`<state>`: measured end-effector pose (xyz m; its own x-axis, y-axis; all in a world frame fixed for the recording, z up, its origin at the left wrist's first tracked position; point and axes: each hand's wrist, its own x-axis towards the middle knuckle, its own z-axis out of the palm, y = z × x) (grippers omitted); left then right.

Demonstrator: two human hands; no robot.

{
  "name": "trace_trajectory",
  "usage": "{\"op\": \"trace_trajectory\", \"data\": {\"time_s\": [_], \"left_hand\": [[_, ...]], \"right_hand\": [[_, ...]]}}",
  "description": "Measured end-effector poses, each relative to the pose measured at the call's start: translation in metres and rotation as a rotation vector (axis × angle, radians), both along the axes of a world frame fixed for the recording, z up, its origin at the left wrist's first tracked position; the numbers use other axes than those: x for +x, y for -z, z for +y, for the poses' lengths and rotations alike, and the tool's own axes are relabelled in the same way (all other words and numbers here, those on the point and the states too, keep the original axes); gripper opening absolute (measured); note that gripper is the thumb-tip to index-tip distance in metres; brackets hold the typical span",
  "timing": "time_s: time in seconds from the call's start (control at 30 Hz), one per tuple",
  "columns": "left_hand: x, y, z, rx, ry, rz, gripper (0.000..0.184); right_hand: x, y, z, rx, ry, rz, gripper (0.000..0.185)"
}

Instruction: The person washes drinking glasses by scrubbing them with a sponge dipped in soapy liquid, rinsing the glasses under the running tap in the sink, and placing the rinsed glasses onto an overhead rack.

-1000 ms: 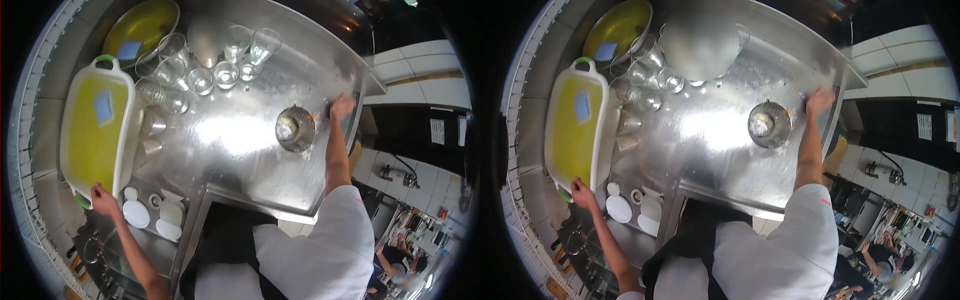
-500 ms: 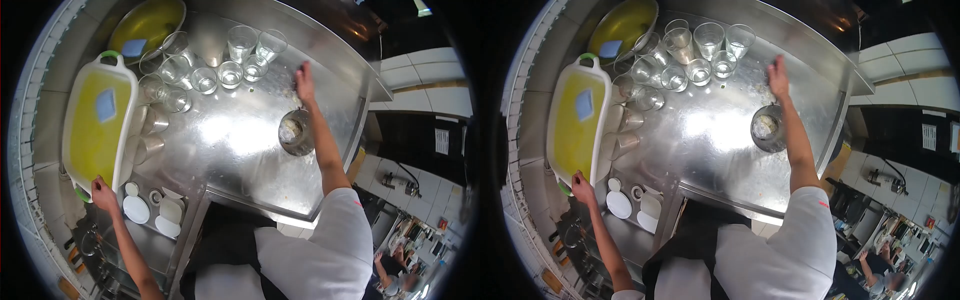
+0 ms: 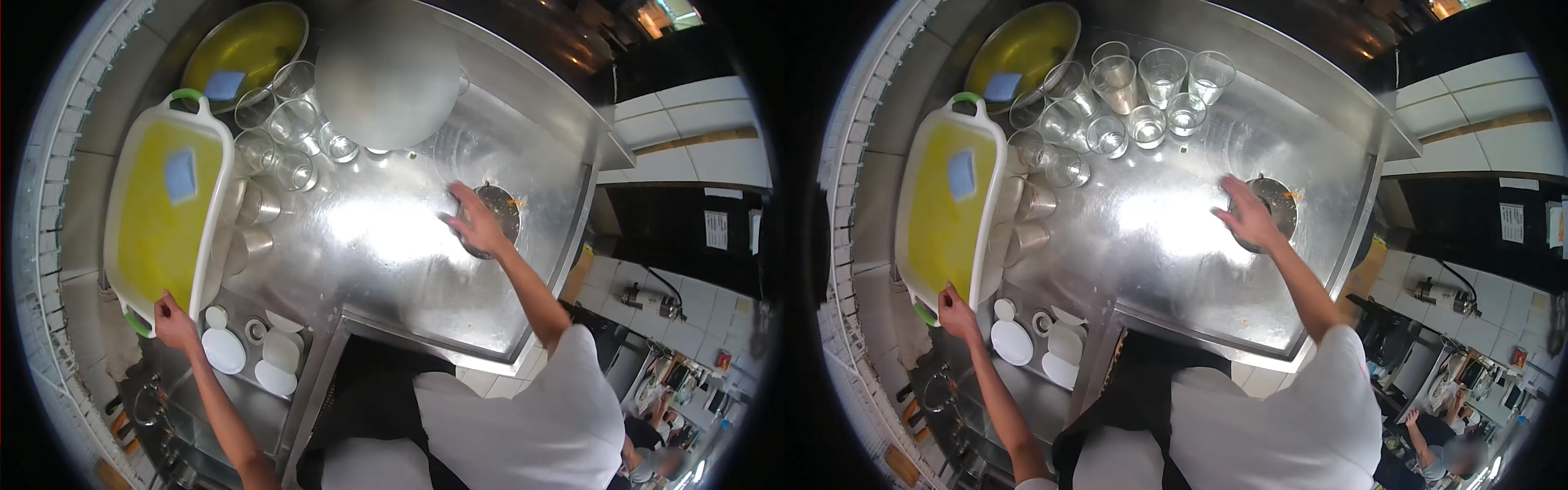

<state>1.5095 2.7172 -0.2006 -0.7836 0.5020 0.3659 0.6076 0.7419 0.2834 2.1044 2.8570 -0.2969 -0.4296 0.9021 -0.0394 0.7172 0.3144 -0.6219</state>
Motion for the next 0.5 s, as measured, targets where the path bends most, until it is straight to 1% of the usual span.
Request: {"op": "trace_trajectory", "data": {"time_s": [0.03, 0.07, 0.13, 0.2, 0.23, 0.3, 0.37, 0.4, 0.47, 0.5], "left_hand": [[0.0, 0.0, 0.001, 0.02, -0.026, -0.067, 0.043], [0.002, 0.0, 0.003, 0.018, -0.032, -0.076, 0.043], [0.003, -0.004, 0.002, 0.028, 0.015, -0.05, 0.044], [0.003, -0.004, 0.004, 0.012, 0.006, -0.033, 0.044], [0.004, -0.003, 0.003, 0.026, 0.0, -0.035, 0.043], [0.004, -0.001, 0.004, 0.041, -0.002, -0.036, 0.043], [0.003, -0.001, 0.001, 0.0, -0.001, -0.032, 0.041], [0.004, -0.001, 0.001, -0.004, 0.003, -0.031, 0.041], [0.006, -0.004, 0.002, 0.021, -0.005, -0.047, 0.04], [0.002, 0.001, -0.001, 0.008, -0.007, -0.022, 0.039]], "right_hand": [[0.021, 0.003, -0.018, 0.019, 0.226, 0.059, 0.06], [0.046, 0.013, -0.03, 0.033, 0.448, 0.118, 0.061], [0.1, 0.041, -0.047, 0.287, 0.839, -0.074, 0.064], [0.15, 0.105, -0.061, 0.351, 0.986, -0.761, 0.07], [0.146, 0.095, -0.048, 0.35, 0.988, -0.763, 0.07], [0.134, 0.076, -0.009, 0.141, 0.918, -0.689, 0.075], [0.113, 0.084, 0.047, 0.186, 0.686, -0.746, 0.076], [0.091, 0.073, 0.075, 0.19, 0.607, -0.635, 0.075], [0.055, 0.059, 0.113, 0.187, 0.385, -0.504, 0.068], [0.042, 0.055, 0.11, 0.179, 0.38, -0.492, 0.068]]}}
